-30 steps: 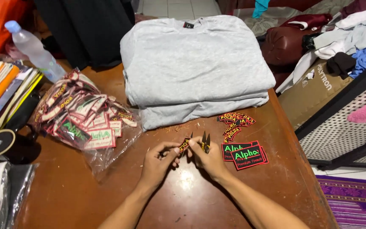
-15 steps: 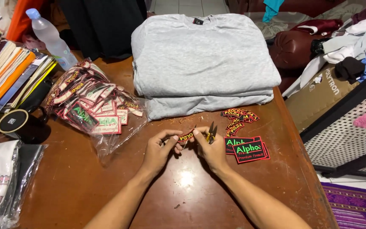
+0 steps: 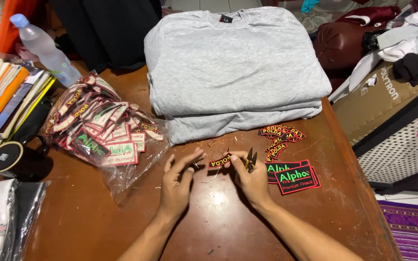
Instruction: Trimming loose threads from embroidered patches using small scissors on a wooden table.
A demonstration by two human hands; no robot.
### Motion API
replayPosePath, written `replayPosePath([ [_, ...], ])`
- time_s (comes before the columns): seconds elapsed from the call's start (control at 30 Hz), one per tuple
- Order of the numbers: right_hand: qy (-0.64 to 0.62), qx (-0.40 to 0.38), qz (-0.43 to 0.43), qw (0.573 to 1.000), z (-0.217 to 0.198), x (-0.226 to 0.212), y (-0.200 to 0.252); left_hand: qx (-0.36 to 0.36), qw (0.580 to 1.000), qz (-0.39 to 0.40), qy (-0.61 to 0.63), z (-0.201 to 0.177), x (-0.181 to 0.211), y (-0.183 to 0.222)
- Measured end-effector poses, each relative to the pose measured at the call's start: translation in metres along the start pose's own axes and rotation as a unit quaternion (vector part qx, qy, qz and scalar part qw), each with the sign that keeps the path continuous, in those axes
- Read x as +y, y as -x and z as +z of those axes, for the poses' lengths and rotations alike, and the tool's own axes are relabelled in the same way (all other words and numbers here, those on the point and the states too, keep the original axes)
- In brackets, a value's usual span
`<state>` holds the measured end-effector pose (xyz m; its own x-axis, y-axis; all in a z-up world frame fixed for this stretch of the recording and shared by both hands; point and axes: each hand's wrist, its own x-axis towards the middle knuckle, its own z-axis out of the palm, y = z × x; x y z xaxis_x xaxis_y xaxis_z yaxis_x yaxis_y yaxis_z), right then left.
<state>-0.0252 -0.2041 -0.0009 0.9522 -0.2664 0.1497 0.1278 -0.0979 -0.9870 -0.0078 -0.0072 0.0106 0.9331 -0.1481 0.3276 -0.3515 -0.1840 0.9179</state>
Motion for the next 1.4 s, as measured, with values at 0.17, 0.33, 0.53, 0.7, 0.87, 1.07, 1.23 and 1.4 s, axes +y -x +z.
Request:
replayPosePath([
  [0.17,-0.032,-0.023,0.020,0.999,0.000,-0.005,0.005,0.009,0.998,0.033,-0.050,0.006,0.006,0.005],
  [0.33,-0.008,-0.092,-0.043,0.995,0.004,-0.012,0.009,-0.008,0.995,0.024,-0.094,0.012,0.002,0.005],
  [0.53,0.013,-0.085,-0.025,0.996,0.003,-0.003,0.010,-0.044,0.996,-0.024,-0.077,0.017,-0.003,0.007],
  [0.7,0.034,-0.110,-0.024,0.993,0.003,-0.004,0.017,-0.031,0.992,-0.113,-0.049,0.018,-0.005,0.011],
  [0.87,0.052,-0.083,-0.032,0.995,0.003,-0.003,0.021,0.003,0.988,-0.130,0.079,0.013,0.020,0.008],
  [1.07,0.054,-0.119,0.018,0.991,0.005,-0.005,0.030,0.002,0.987,-0.111,0.118,0.013,0.029,0.012],
  [1.23,0.076,-0.140,0.010,0.987,0.008,-0.005,0.032,0.022,0.988,-0.097,0.117,0.019,0.009,0.013],
  [1.4,-0.054,-0.166,0.040,0.984,0.009,0.001,0.029,0.028,0.981,-0.147,0.121,0.019,0.018,0.012],
])
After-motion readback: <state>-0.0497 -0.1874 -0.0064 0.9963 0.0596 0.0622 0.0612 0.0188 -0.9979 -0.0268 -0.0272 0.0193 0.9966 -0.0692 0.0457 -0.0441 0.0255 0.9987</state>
